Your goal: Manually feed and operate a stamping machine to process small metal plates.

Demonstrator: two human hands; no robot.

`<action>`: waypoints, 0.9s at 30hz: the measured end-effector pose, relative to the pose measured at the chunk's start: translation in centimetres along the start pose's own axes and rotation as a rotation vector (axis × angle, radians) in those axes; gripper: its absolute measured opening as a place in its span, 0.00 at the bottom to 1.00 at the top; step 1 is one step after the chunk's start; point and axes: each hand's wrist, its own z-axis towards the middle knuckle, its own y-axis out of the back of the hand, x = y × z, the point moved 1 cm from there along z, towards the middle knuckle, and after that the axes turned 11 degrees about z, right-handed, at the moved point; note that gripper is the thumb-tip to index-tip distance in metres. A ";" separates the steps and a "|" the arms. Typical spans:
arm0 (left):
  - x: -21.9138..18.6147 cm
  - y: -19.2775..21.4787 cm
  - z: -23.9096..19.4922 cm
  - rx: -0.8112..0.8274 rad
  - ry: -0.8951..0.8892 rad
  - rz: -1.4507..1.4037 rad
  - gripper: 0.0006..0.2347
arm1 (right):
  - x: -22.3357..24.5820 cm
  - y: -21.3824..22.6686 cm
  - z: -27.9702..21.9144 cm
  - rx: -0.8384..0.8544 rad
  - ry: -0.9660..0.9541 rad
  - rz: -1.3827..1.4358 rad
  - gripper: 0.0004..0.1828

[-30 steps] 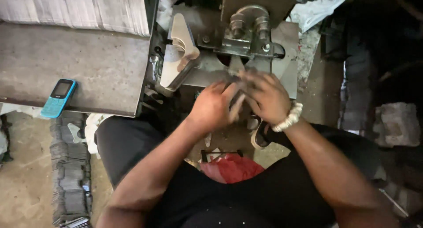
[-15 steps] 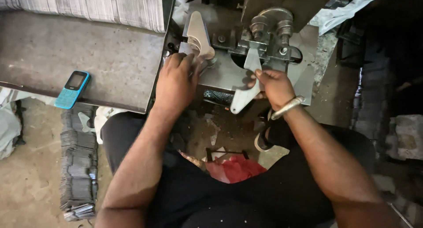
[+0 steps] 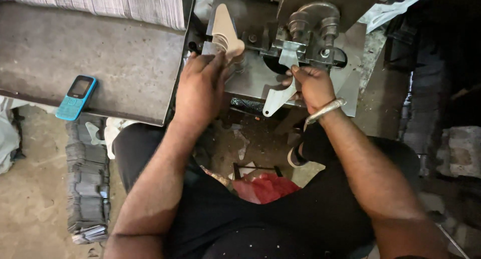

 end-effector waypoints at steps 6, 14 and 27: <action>-1.8 2.4 0.4 0.001 0.120 -0.214 0.13 | 0.3 -0.1 0.1 0.010 0.008 0.020 0.13; -5.5 3.6 -1.3 0.249 -0.203 -0.430 0.17 | -1.9 1.6 1.5 0.053 0.038 0.047 0.12; -9.7 -6.8 -3.3 0.042 -0.221 -0.327 0.13 | 5.6 9.6 -5.3 -0.234 0.311 -0.508 0.06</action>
